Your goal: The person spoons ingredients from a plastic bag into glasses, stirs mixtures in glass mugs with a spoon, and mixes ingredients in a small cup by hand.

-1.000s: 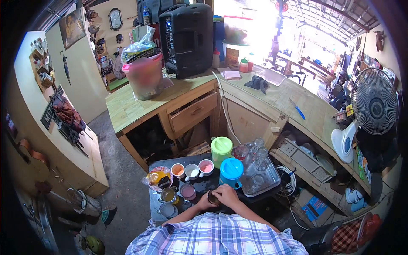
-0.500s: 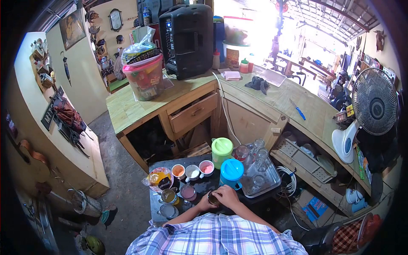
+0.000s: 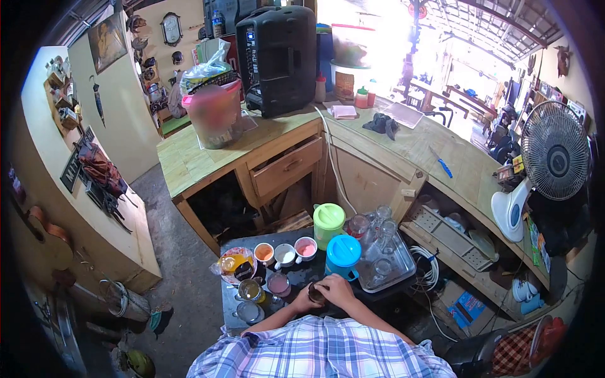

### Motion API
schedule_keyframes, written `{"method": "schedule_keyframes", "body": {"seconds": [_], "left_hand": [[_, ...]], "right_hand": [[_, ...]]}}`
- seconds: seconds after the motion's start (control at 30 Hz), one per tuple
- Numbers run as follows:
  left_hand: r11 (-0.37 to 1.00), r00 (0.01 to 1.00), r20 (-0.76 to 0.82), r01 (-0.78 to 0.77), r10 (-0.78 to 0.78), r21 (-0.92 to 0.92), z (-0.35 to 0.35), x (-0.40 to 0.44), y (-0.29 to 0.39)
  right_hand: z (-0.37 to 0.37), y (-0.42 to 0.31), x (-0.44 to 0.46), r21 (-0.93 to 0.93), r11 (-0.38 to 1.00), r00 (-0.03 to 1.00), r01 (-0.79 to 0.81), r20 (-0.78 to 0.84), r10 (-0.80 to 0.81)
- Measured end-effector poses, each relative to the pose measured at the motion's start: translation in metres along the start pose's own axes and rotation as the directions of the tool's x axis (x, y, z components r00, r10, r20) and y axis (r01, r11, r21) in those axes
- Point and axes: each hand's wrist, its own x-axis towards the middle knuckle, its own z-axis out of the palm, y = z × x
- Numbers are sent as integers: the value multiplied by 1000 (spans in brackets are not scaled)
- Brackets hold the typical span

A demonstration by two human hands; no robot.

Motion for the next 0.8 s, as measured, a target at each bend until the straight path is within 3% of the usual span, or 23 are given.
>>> {"method": "schedule_keyframes", "body": {"seconds": [0.1,0.2,0.3,0.43,0.5,0.53,0.6,0.7,0.8], "left_hand": [[997,997,-8,71,-71,4,-2,0,-10],[1000,999,-41,21,-21,8,1,0,-10],[987,991,-132,46,-26,155,5,-4,-5],[975,990,-140,-3,35,224,5,-6,6],[883,992,-80,-53,102,466,1,-7,11],[885,992,-82,-48,97,464,4,-10,15],[727,957,-212,1,199,687,8,-15,18],[802,960,-264,83,96,591,10,-17,20],[807,940,-338,225,-33,547,14,-23,29]], "right_hand": [[-2,2,-2,-166,980,980,-107,152,133],[-1,1,-1,-5,998,997,-56,57,56],[-3,4,0,-82,995,994,-53,93,60],[-5,1,0,-99,992,983,-80,157,95],[-7,-2,1,-52,997,995,-58,79,62],[-6,-1,-1,-49,997,994,-61,82,65],[-8,0,1,-185,977,967,-106,208,145],[-9,-4,0,-90,994,993,-69,91,77],[-7,3,0,-162,986,991,-38,121,59]]}}
